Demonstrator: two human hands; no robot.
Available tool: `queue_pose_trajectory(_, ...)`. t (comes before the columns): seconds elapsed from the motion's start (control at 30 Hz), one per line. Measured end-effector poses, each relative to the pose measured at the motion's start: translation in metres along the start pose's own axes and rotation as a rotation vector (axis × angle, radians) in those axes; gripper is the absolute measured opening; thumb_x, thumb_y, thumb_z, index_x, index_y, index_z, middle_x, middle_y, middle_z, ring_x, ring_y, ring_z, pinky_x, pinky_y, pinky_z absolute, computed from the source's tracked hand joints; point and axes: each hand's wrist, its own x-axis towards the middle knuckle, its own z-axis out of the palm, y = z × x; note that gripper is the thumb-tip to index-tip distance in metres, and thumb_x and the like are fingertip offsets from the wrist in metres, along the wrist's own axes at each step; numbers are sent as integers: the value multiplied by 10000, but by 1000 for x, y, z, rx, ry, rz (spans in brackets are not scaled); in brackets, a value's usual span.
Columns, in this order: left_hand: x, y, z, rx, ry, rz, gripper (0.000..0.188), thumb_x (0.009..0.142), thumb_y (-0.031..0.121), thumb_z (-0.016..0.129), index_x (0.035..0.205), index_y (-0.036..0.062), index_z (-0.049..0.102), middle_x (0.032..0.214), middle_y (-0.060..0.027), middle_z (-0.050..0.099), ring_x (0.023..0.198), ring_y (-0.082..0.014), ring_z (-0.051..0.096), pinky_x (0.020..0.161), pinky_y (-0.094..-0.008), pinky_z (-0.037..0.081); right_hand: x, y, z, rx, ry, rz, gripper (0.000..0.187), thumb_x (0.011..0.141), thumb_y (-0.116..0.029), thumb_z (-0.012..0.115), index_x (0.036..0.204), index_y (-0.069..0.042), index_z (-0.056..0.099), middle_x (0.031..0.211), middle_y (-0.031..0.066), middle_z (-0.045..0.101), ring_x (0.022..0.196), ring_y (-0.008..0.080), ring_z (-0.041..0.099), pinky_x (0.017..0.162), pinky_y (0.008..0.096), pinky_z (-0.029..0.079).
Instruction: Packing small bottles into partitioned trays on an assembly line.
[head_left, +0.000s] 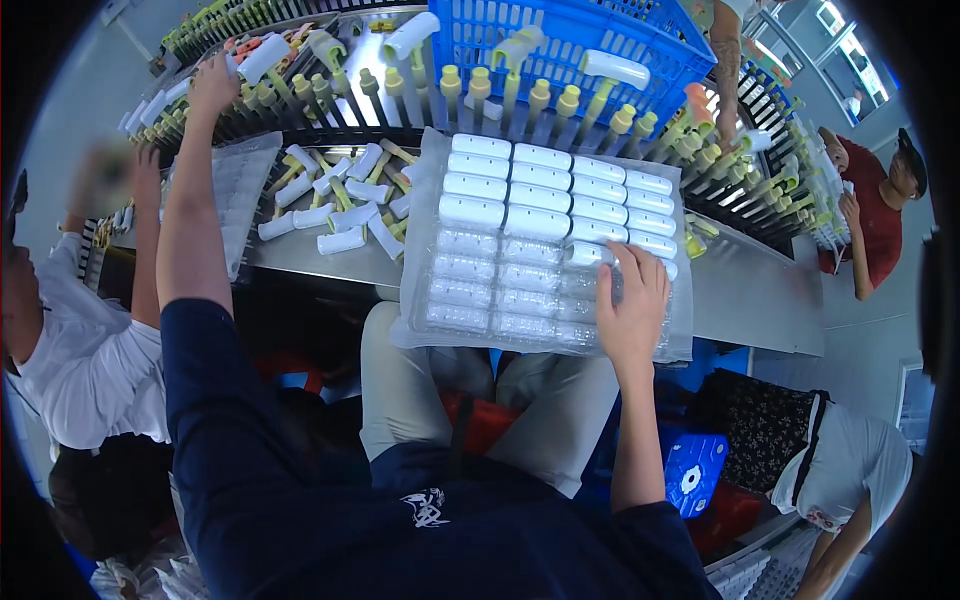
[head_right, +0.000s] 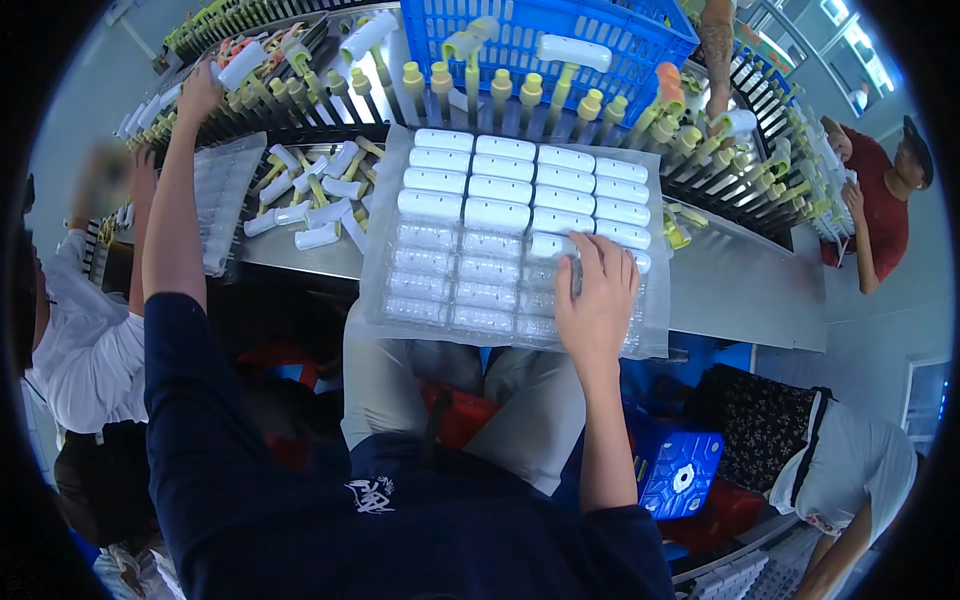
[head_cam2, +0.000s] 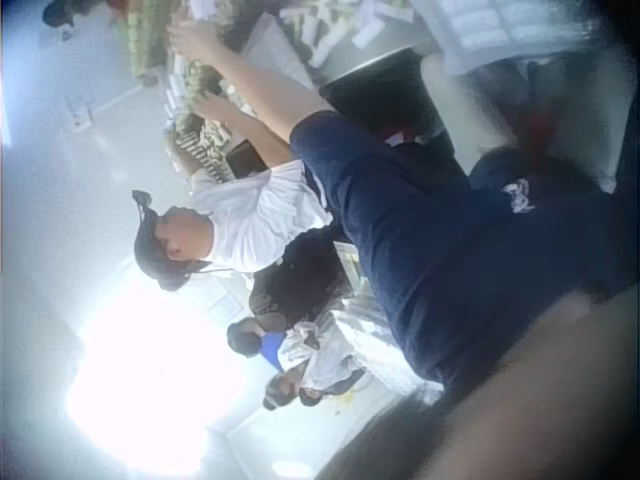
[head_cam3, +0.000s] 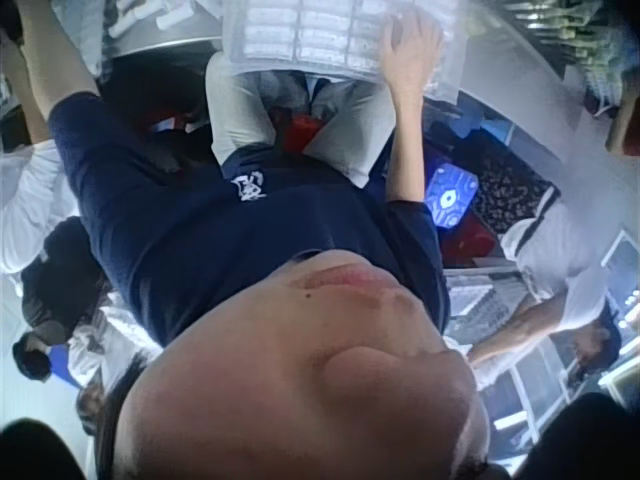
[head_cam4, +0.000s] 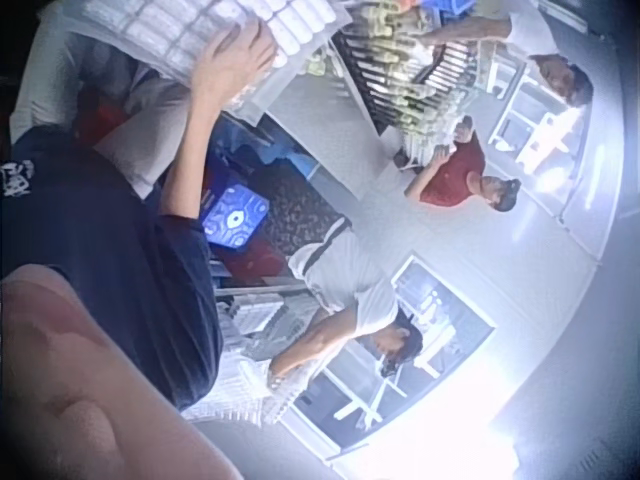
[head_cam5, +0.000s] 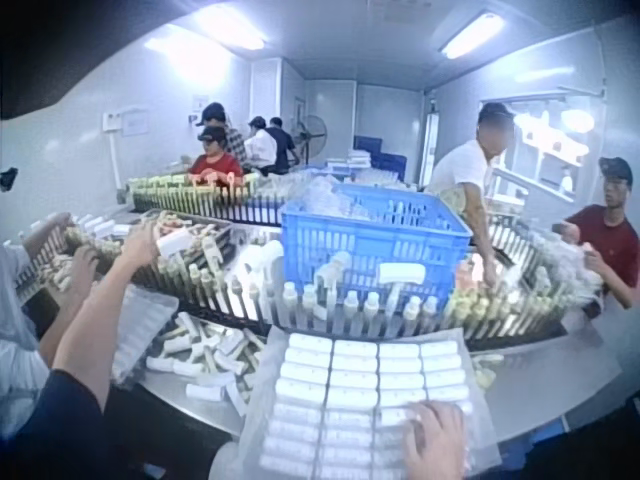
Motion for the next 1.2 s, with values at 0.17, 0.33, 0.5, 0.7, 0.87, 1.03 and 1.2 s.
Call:
queue_pose_trajectory(0.17, -96, 72, -12, -287, 692, 98, 302, 843, 78, 581, 1142, 40, 595, 1004, -150, 624, 1005, -334, 596, 866, -432, 456, -2, 4, 0, -44, 14, -21, 262, 884, -170, 605, 1125, -68, 618, 1126, 126, 592, 1093, 322, 525, 1049, 449, 331)
queue_pose_trajectory(0.33, -230, 206, -73, -750, 331, 558, 205, 863, 19, 610, 1067, 30, 623, 1002, -142, 624, 951, -308, 597, 841, -384, 469, -1, 4, 5, 12, 8, -46, 231, 881, -184, 606, 1084, -73, 602, 1077, 105, 611, 1082, 308, 534, 1042, 450, 320)
queue_pose_trajectory(0.5, -278, 303, -119, -892, -59, 967, 212, 857, 111, 633, 1050, 26, 609, 978, -131, 615, 961, -319, 587, 831, -412, 469, 7, 9, 2, 39, 32, -78, 235, 845, -216, 647, 1039, -83, 632, 1034, 76, 631, 1044, 285, 551, 995, 435, 330)
queue_pose_trajectory(0.7, -299, 374, -94, -1007, -143, 975, 164, 849, 144, 633, 960, 29, 597, 916, -131, 610, 927, -308, 594, 800, -419, 478, 22, 33, 10, 97, -80, -123, 267, 793, -197, 694, 1029, -80, 650, 990, 82, 600, 1002, 286, 537, 898, 427, 354)
queue_pose_trajectory(0.87, -307, 370, -95, -1182, -150, 792, 241, 892, 161, 637, 1074, 9, 595, 968, -146, 603, 934, -319, 597, 811, -393, 480, 20, 38, 9, 175, -62, -197, 238, 864, -192, 660, 1063, -66, 620, 1020, 124, 573, 1022, 313, 522, 883, 422, 384)
queue_pose_trajectory(1.03, -303, 372, -90, -1265, 41, 601, 213, 875, 138, 651, 1031, 5, 595, 938, -144, 602, 892, -320, 593, 785, -390, 479, 27, 32, -3, 590, 111, 106, 207, 982, -199, 547, 1016, 4, 575, 825, 141, 654, 726, 265, 621, 660, 357, 474)
queue_pose_trajectory(1.2, -306, 397, -100, -1041, 75, 1090, 178, 852, 143, 648, 968, 20, 591, 924, -124, 590, 902, -308, 586, 782, -414, 478, 77, 49, -24, 662, 211, 117, 303, 932, -208, 639, 1124, 20, 589, 853, 127, 680, 773, 175, 638, 712, 313, 490)
